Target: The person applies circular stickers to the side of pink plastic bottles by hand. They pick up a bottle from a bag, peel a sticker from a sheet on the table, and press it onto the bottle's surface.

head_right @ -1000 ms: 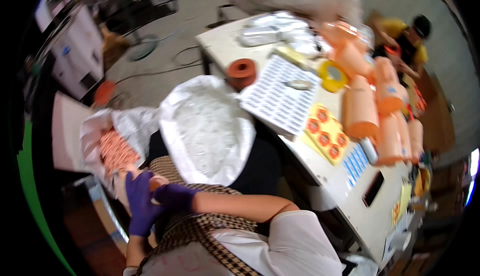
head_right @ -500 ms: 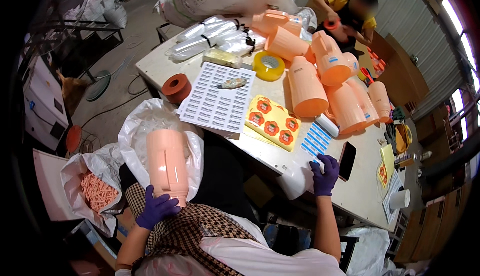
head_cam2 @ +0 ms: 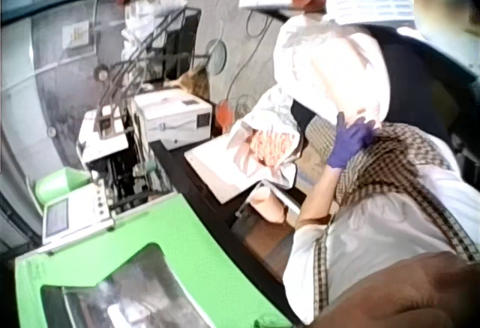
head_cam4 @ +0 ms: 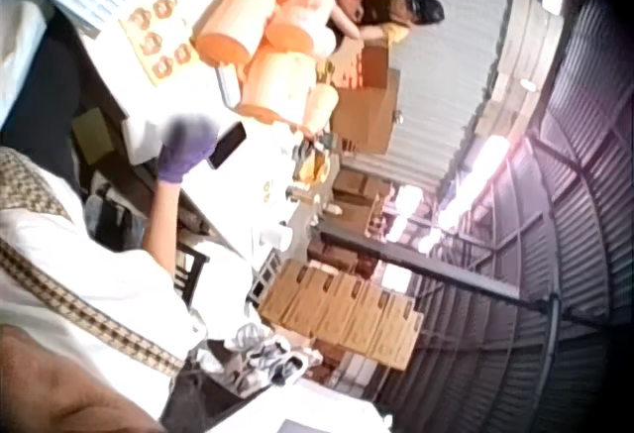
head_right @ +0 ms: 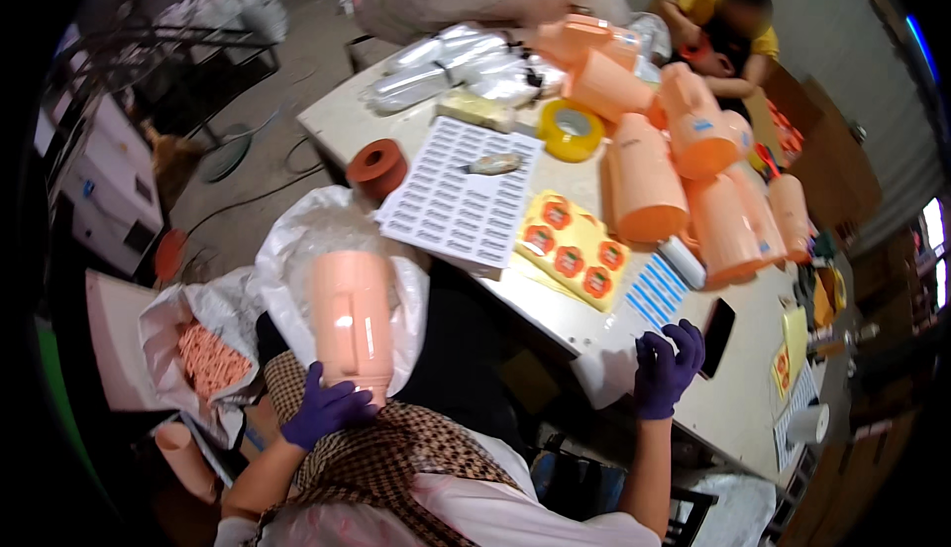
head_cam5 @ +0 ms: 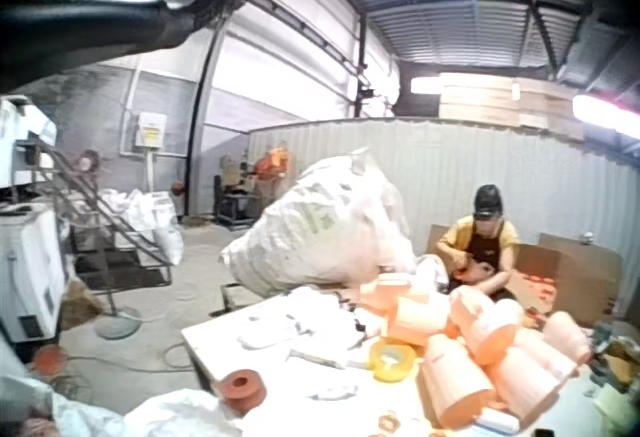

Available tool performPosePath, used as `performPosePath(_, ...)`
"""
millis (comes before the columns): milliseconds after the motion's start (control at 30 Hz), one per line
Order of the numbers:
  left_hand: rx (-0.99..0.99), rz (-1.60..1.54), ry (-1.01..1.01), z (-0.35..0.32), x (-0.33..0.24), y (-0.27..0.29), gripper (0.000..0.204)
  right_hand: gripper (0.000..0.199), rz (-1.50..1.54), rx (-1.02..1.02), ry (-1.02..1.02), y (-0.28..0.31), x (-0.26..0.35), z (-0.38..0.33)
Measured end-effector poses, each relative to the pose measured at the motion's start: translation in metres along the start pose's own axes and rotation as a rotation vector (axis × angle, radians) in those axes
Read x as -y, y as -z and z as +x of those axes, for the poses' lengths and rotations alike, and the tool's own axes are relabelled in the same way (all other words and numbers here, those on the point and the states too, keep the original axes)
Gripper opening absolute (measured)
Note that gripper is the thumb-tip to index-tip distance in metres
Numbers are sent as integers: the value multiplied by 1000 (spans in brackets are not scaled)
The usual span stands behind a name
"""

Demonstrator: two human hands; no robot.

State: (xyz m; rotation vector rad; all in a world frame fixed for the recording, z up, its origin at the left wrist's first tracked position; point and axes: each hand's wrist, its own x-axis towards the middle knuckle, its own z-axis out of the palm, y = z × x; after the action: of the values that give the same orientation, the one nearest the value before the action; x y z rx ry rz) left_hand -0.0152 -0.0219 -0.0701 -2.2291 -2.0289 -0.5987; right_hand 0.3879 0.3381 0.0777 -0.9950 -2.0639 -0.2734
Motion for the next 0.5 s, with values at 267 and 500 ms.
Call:
performPosePath(267,-129,406,-274,24,-7,8,38,16,1130,672,10,-126,216,73)
performPosePath(500,119,924,-472,7,-2,-16,70,20,1000,983,136,-234,291,90)
